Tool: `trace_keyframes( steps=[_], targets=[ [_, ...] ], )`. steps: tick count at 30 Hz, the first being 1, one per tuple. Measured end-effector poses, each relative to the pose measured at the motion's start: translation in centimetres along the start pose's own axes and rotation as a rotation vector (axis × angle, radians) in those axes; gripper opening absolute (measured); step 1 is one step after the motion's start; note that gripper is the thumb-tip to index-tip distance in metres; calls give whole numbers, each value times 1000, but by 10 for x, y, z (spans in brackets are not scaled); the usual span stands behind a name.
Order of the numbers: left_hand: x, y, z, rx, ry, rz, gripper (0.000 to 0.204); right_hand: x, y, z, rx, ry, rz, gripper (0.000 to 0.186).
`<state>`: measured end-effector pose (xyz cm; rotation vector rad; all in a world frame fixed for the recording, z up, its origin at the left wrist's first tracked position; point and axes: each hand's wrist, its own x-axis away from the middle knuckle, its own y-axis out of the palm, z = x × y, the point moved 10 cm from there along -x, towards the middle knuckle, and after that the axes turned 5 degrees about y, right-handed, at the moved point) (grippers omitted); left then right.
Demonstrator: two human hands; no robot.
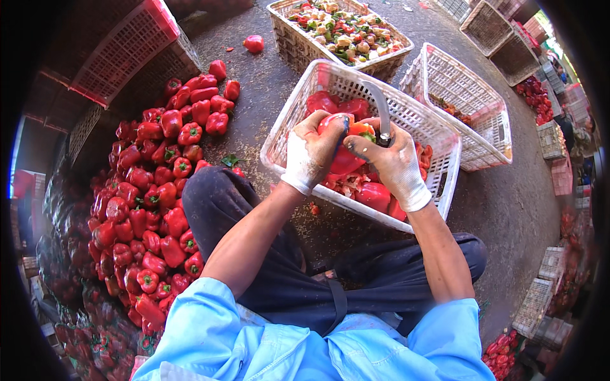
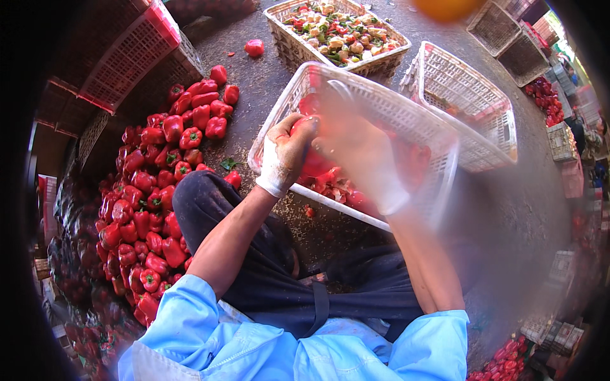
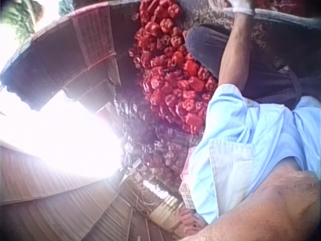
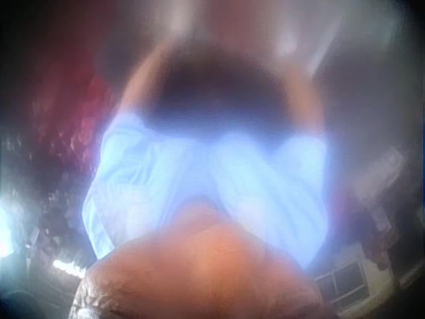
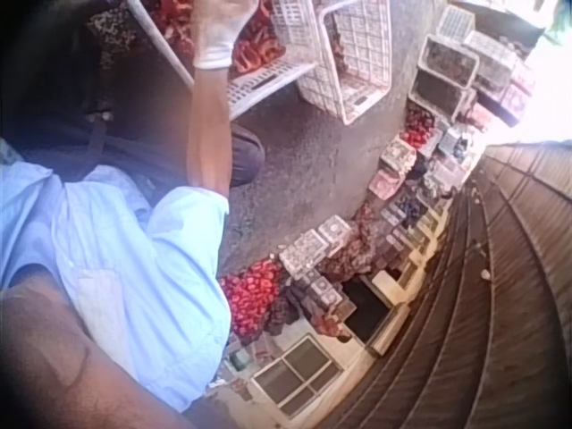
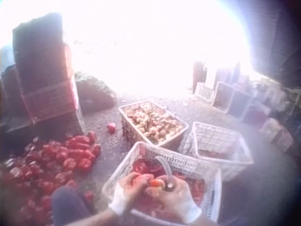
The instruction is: The person processes red bell peppers by cutting them open with a tool and removing the internal seeds and cores by hand before placing the cleaned peppers into a white plastic crate.
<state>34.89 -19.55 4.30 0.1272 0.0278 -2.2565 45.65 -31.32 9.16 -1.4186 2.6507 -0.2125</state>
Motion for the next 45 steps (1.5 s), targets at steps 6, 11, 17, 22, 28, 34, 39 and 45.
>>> trace_keyframes(
  steps=[6,11,17,22,28,34,39,45],
  targets=[
    [-3,1,16,29,67,-51,31,19,3,30,-250,466,-58,46],
    [-2,-2,24,-37,79,-90,32,17,9,31,-306,400,-90,44],
    [-12,-27,21,-264,131,-16,37,12,-25,24,-387,274,-45,41],
    [-30,-27,29,-572,189,-84,43,15,-84,10,-411,349,173,21],
    [-30,-4,-15,-1258,419,-585,58,24,-104,16,-396,418,205,29],
    [9,-1,-96,-1467,208,-1077,41,21,-116,25,-162,392,183,27],
    [-5,0,-103,-1574,149,-1048,35,21,-96,27,-170,351,114,41],
    [-24,13,-40,-1024,41,-647,35,31,-78,33,-283,400,85,49]
  ],
)
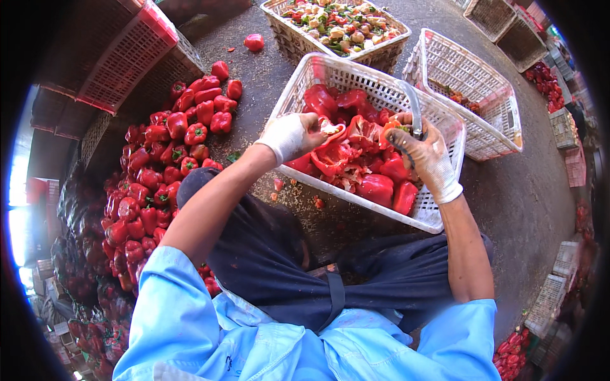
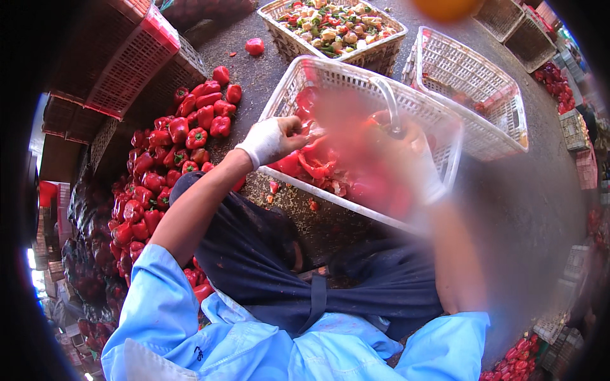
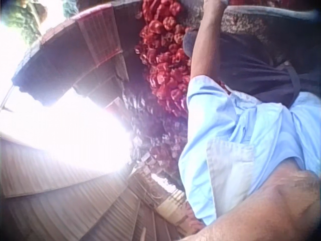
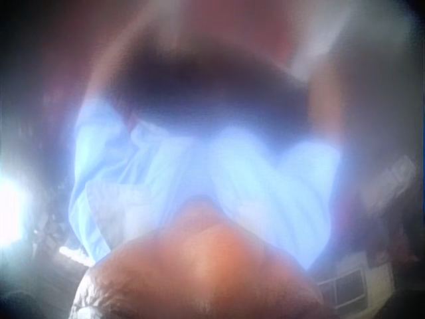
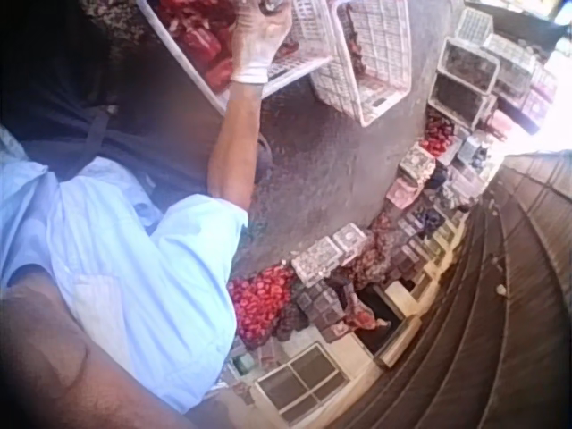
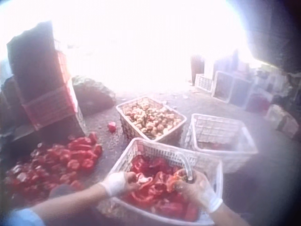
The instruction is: The person processes red bell peppers by cutting them open with a tool and removing the internal seeds and cores by hand before placing the cleaned peppers into a white plastic crate.
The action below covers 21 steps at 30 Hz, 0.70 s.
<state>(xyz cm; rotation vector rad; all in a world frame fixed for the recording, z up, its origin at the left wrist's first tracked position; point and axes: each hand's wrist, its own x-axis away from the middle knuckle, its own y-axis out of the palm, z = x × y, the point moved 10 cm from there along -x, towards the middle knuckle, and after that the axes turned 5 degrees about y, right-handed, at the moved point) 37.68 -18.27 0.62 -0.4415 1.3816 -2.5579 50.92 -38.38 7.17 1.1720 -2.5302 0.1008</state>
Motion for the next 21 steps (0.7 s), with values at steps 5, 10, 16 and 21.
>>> trace_keyframes(
  steps=[5,10,16,21],
  targets=[
    [8,6,44,1154,-66,-17,38,-1,17,1,67,-84,-51,53],
    [17,12,62,1299,46,-42,38,2,47,8,82,-170,-203,56],
    [18,10,66,1202,153,194,25,0,59,8,-38,-255,-190,56],
    [24,10,60,1294,159,453,14,-4,56,18,18,-133,-106,48]
  ],
)
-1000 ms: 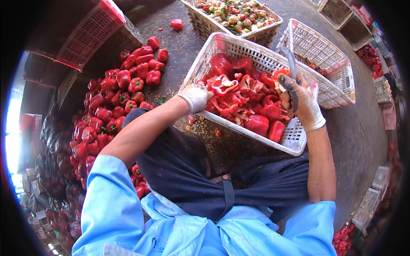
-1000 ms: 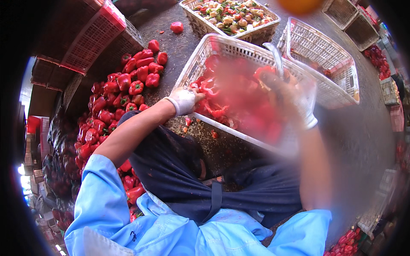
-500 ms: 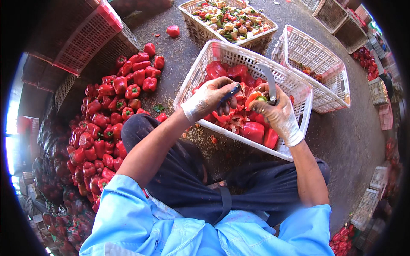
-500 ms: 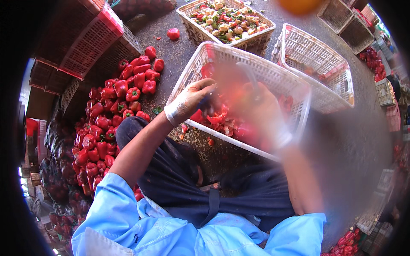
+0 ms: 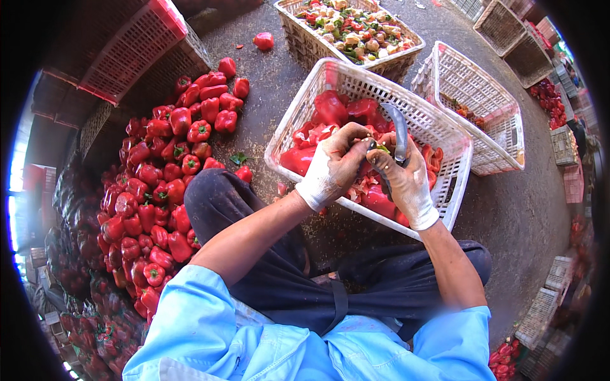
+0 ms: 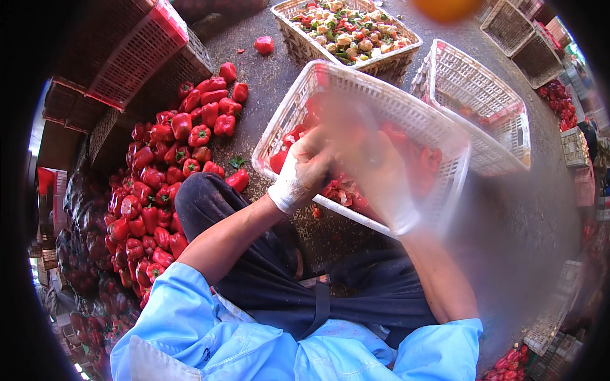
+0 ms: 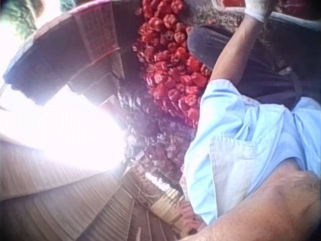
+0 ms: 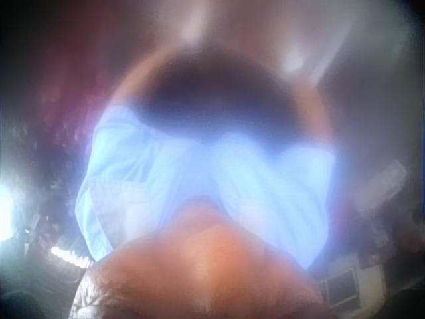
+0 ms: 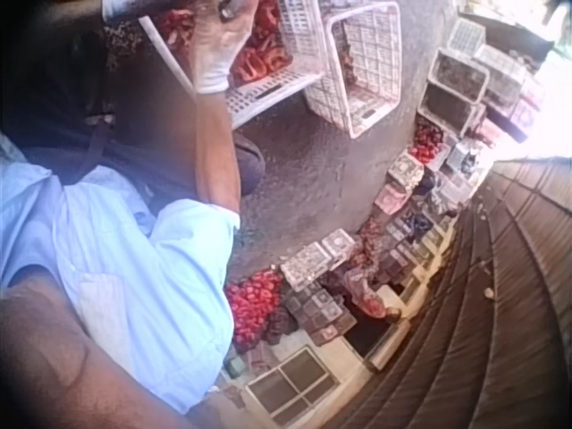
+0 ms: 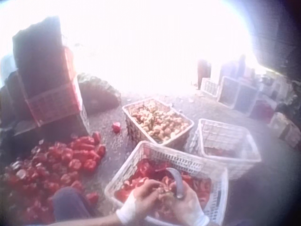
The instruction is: The person processes red bell peppers by cutting them open with a tool and removing the internal seeds and cores by hand before placing the cleaned peppers into a white plastic crate.
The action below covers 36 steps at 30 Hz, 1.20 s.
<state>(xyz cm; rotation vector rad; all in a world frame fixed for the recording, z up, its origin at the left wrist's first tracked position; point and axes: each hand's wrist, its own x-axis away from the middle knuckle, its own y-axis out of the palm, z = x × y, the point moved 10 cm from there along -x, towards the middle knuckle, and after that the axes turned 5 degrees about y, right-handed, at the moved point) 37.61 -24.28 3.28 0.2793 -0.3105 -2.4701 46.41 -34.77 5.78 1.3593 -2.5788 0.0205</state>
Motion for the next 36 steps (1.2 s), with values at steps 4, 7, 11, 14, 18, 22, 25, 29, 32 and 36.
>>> trace_keyframes(
  steps=[4,7,11,14,18,22,25,29,32,36],
  targets=[
    [1,-2,0,41,30,69,14,-3,-4,13,-4,54,69,46],
    [1,-2,1,26,34,63,14,-3,-3,26,-100,161,90,46],
    [-1,0,5,92,-199,7,19,-5,0,47,-252,340,-11,49],
    [1,-12,-8,149,-275,71,23,-9,3,48,-278,371,-123,48],
    [3,-29,-18,108,-363,162,19,-7,-13,41,-161,360,49,45],
    [3,-28,-23,145,-408,149,16,-9,-23,37,-19,285,60,38],
    [-2,-36,-36,-102,-335,138,16,-13,-41,73,-50,461,51,34],
    [2,-27,-42,-663,-146,-118,16,-42,-49,53,226,418,81,40],
    [18,-13,-57,-1032,-86,-315,28,-97,-53,-24,234,176,175,45],
    [25,1,-60,-1128,-58,-505,23,-156,-74,-65,237,3,334,48]
  ],
)
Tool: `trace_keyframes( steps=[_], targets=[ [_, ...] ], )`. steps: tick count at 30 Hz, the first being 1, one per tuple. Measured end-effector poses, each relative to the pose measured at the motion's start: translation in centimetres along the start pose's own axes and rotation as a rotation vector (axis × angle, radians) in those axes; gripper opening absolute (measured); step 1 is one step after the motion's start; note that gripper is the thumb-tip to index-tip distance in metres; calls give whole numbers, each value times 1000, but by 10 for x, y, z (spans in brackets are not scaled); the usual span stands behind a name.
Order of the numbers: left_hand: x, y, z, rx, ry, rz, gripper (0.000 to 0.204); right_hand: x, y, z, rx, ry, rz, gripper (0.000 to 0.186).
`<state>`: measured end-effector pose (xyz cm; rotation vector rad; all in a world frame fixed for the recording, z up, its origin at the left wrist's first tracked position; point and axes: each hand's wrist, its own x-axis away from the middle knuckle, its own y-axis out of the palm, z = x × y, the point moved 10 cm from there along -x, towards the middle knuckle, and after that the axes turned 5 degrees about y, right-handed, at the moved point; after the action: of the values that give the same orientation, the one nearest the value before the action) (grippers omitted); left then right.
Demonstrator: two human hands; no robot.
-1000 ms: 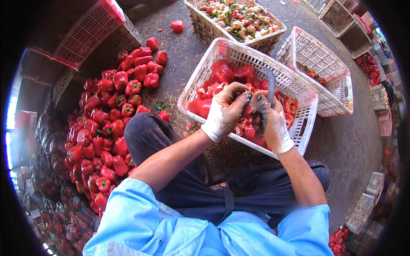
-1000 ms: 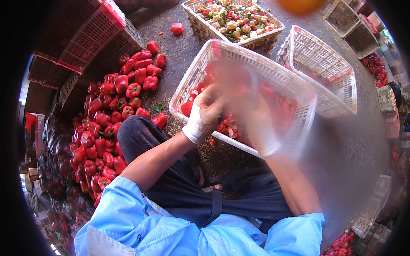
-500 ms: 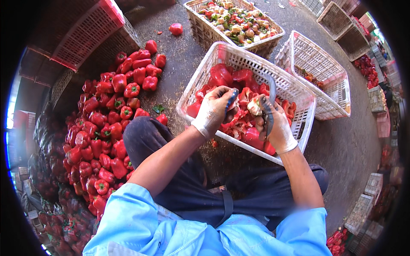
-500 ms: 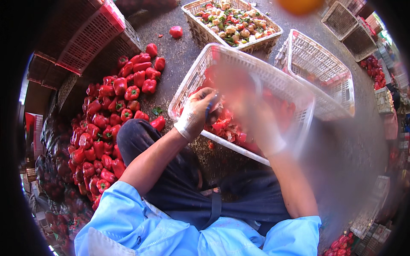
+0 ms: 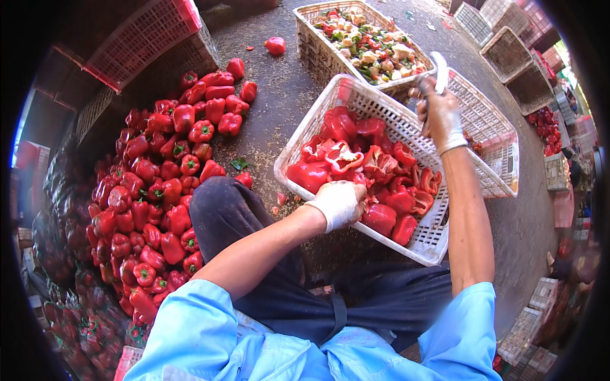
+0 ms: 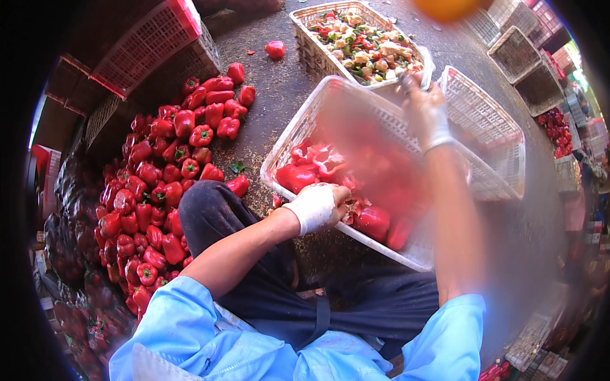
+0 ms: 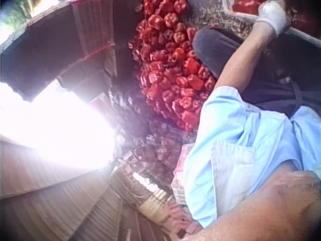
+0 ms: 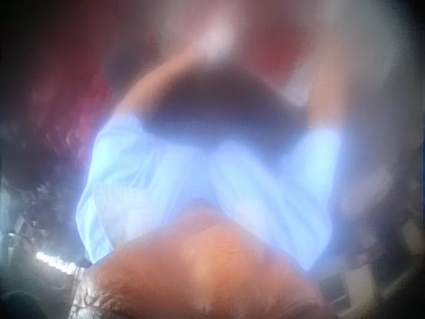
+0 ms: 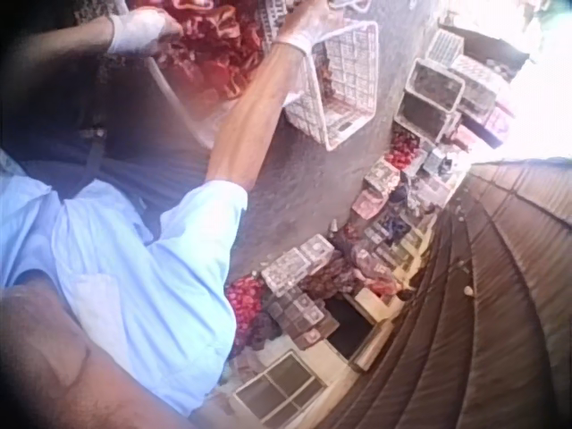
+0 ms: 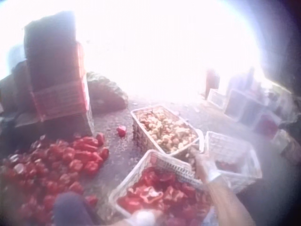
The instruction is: The person processes red bell peppers by cutting them open with a tool and removing the internal seeds and cores by hand before placing the cleaned peppers into a white plastic crate.
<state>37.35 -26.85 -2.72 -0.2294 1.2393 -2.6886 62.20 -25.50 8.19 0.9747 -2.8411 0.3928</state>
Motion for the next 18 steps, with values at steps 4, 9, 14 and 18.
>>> trace_keyframes(
  steps=[4,9,14,18],
  targets=[
    [10,4,19,-112,79,-51,21,41,68,76,225,150,-214,36],
    [20,14,41,-233,166,-95,25,64,129,98,831,-121,-369,46],
    [20,17,49,-247,201,-96,21,61,155,120,1002,-294,-450,44],
    [21,14,51,-231,214,-75,20,62,165,117,958,-194,-557,42]
  ],
)
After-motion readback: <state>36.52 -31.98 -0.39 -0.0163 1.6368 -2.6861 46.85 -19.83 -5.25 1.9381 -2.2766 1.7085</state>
